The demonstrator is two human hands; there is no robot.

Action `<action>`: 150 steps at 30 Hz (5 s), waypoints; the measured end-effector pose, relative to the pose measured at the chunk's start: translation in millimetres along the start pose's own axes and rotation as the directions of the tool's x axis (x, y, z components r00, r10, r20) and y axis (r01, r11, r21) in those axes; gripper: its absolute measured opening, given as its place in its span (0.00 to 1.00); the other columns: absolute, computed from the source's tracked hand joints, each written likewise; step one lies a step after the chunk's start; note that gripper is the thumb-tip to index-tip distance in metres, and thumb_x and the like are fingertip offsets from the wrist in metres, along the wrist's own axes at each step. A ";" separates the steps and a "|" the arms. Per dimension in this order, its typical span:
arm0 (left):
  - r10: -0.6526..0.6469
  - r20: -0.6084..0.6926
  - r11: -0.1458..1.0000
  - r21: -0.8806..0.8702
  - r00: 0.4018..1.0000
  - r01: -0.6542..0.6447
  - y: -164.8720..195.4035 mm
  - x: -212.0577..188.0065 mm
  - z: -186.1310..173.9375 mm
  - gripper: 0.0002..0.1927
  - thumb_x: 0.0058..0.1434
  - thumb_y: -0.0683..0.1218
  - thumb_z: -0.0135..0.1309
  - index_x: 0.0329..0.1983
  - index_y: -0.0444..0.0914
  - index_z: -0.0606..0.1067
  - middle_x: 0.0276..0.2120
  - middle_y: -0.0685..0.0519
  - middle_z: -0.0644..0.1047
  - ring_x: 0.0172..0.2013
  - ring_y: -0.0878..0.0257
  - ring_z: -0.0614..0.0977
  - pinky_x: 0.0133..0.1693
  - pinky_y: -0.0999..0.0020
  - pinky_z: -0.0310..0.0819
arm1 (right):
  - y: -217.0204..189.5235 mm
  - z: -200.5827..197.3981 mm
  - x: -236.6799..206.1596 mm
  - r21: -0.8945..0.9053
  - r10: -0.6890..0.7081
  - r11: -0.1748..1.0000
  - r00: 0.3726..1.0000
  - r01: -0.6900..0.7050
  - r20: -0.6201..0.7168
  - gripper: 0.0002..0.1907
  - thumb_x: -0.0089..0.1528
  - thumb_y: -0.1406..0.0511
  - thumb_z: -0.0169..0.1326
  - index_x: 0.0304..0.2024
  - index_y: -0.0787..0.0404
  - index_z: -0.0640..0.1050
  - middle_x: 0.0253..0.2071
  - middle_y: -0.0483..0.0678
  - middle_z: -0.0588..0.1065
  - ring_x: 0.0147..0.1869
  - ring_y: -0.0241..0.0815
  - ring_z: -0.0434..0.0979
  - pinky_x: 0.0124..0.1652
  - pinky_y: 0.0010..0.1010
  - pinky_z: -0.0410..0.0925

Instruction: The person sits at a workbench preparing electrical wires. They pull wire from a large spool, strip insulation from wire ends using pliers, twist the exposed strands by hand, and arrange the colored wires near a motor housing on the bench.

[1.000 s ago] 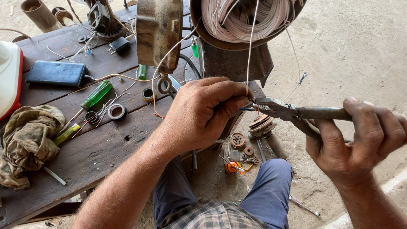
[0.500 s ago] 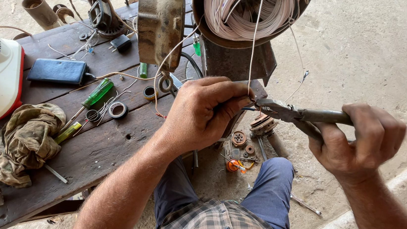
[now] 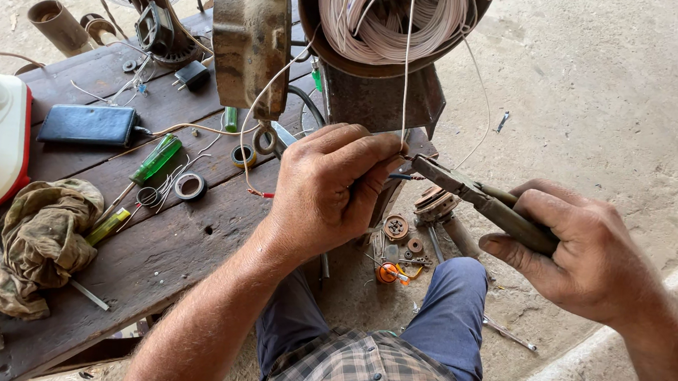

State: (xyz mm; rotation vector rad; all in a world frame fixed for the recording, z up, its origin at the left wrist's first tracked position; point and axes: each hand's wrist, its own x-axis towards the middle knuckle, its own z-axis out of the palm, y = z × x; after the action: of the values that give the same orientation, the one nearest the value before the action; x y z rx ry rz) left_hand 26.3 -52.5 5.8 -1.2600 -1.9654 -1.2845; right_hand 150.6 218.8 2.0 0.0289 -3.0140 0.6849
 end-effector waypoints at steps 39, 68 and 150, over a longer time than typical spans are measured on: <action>-0.026 0.049 0.997 -0.075 0.998 0.029 -1.8 -1.8 -6.2 0.08 0.68 0.39 0.56 0.49 0.37 0.78 0.34 0.49 0.78 0.37 0.51 0.82 0.39 0.59 0.77 | 31.0 11.8 15.5 0.347 -0.449 0.823 0.889 0.450 -0.086 0.20 0.66 0.53 0.55 0.48 0.62 0.81 0.51 0.61 0.74 0.49 0.43 0.75 0.44 0.31 0.73; -0.073 0.138 0.967 -0.233 0.988 0.104 -7.5 3.3 -12.1 0.06 0.69 0.41 0.56 0.47 0.35 0.79 0.36 0.46 0.80 0.37 0.50 0.84 0.39 0.60 0.78 | 66.0 -19.8 19.6 -0.969 -0.885 0.230 0.432 0.086 -0.171 0.20 0.63 0.55 0.68 0.53 0.57 0.83 0.51 0.56 0.76 0.55 0.54 0.65 0.48 0.50 0.60; -0.096 0.091 0.907 -0.403 0.991 0.125 -6.1 -9.2 -16.6 0.09 0.70 0.39 0.55 0.52 0.34 0.78 0.36 0.47 0.79 0.37 0.56 0.84 0.40 0.65 0.77 | -36.7 42.9 31.9 -0.323 -0.512 0.859 0.639 0.398 -0.574 0.23 0.63 0.57 0.62 0.49 0.70 0.75 0.58 0.64 0.73 0.61 0.59 0.75 0.56 0.47 0.74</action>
State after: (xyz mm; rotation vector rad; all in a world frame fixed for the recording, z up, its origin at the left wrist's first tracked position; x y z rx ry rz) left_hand 23.7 -72.1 3.5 -1.4117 -1.8982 -1.8028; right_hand 117.9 166.9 -19.1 0.4442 -2.2290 0.2892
